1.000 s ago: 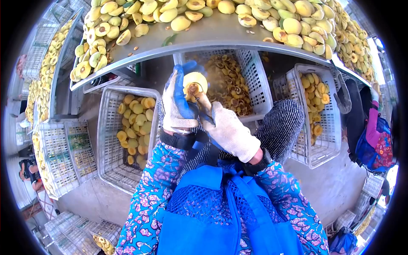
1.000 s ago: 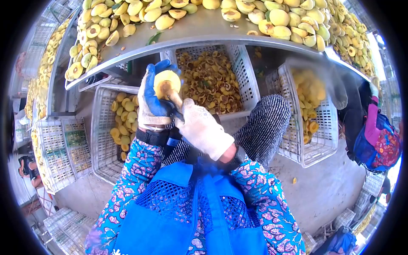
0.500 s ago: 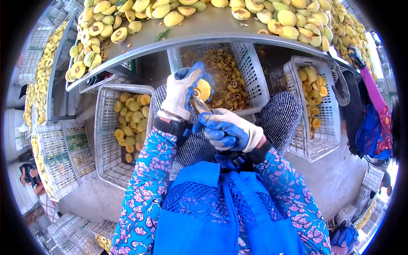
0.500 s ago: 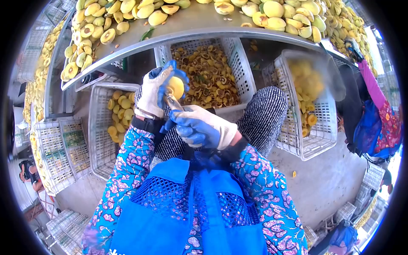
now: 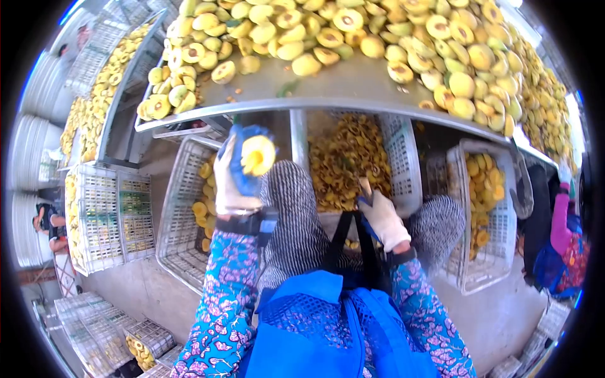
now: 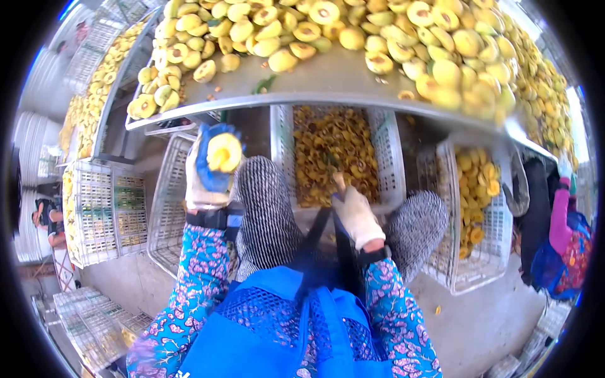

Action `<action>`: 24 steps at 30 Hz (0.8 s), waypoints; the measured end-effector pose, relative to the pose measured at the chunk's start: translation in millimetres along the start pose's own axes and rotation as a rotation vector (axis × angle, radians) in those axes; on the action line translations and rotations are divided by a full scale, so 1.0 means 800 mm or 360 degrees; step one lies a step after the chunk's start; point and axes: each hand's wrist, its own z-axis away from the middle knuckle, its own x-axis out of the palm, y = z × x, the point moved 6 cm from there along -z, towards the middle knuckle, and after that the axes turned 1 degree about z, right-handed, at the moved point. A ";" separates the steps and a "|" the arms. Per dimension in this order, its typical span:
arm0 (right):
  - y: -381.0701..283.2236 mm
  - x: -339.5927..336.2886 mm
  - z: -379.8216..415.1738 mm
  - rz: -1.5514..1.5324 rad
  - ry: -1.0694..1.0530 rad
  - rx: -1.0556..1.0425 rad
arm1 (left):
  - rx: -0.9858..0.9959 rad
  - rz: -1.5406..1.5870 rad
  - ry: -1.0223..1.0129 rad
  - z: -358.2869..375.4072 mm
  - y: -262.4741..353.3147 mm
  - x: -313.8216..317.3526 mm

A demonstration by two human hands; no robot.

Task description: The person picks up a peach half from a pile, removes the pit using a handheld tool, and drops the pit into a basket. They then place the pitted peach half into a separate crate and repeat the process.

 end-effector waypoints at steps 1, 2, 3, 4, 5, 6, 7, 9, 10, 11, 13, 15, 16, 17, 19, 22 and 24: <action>-0.004 0.002 -0.002 -0.0604 -0.0356 0.0446 | 0.0161 -0.0319 0.0111 0.003 0.024 -0.024; -0.018 0.006 0.007 -0.1196 -0.0731 0.0903 | 0.0300 -0.0672 0.0259 0.006 0.048 -0.048; -0.012 0.015 0.010 -0.1246 -0.0741 0.0938 | 0.0409 -0.1007 0.0439 0.011 0.071 -0.072; -0.012 0.012 0.006 -0.1022 -0.0732 0.0858 | 0.0179 -0.0896 0.0780 0.007 0.078 -0.101; -0.003 0.019 0.004 -0.0957 -0.0721 0.0805 | 0.0306 -0.1233 0.0746 -0.002 0.095 -0.099; 0.007 0.029 0.002 -0.0890 -0.0710 0.0754 | 0.0427 -0.1569 0.0705 -0.014 0.115 -0.081; 0.009 0.036 -0.001 -0.0931 -0.0717 0.0711 | 0.0330 -0.1538 0.0733 -0.032 0.125 -0.070; 0.009 0.037 -0.005 -0.0924 -0.0681 0.0710 | 0.0687 -0.1966 0.0551 -0.091 0.152 -0.039; 0.010 0.038 -0.007 -0.0920 -0.0662 0.0710 | 0.0699 -0.2182 0.0467 -0.126 0.160 -0.031; 0.017 0.045 -0.007 -0.0984 -0.0662 0.0756 | 0.0615 -0.2517 0.0488 -0.164 0.166 -0.024; 0.021 0.048 -0.009 -0.0875 -0.0636 0.0821 | 0.0709 -0.3079 0.0378 -0.230 0.159 -0.022; 0.016 0.046 -0.011 -0.0963 -0.0657 0.0954 | 0.0670 -0.3375 0.0241 -0.291 0.140 -0.050; 0.012 0.043 -0.015 -0.0929 -0.0662 0.0951 | 0.0362 -0.3369 0.0365 -0.312 0.130 -0.060; 0.008 0.041 -0.018 -0.0896 -0.0666 0.0953 | 0.0062 -0.3284 0.0276 -0.332 0.122 -0.069; 0.001 0.034 -0.021 -0.0802 -0.0662 0.0911 | -0.0257 -0.3131 0.0077 -0.347 0.098 -0.078; -0.021 0.024 -0.028 -0.0825 -0.0674 0.0854 | 0.0068 -0.3133 -0.0056 -0.321 0.092 -0.048; -0.033 0.016 -0.024 -0.1099 -0.0705 0.0972 | 0.0099 -0.2978 -0.0063 -0.307 0.090 -0.041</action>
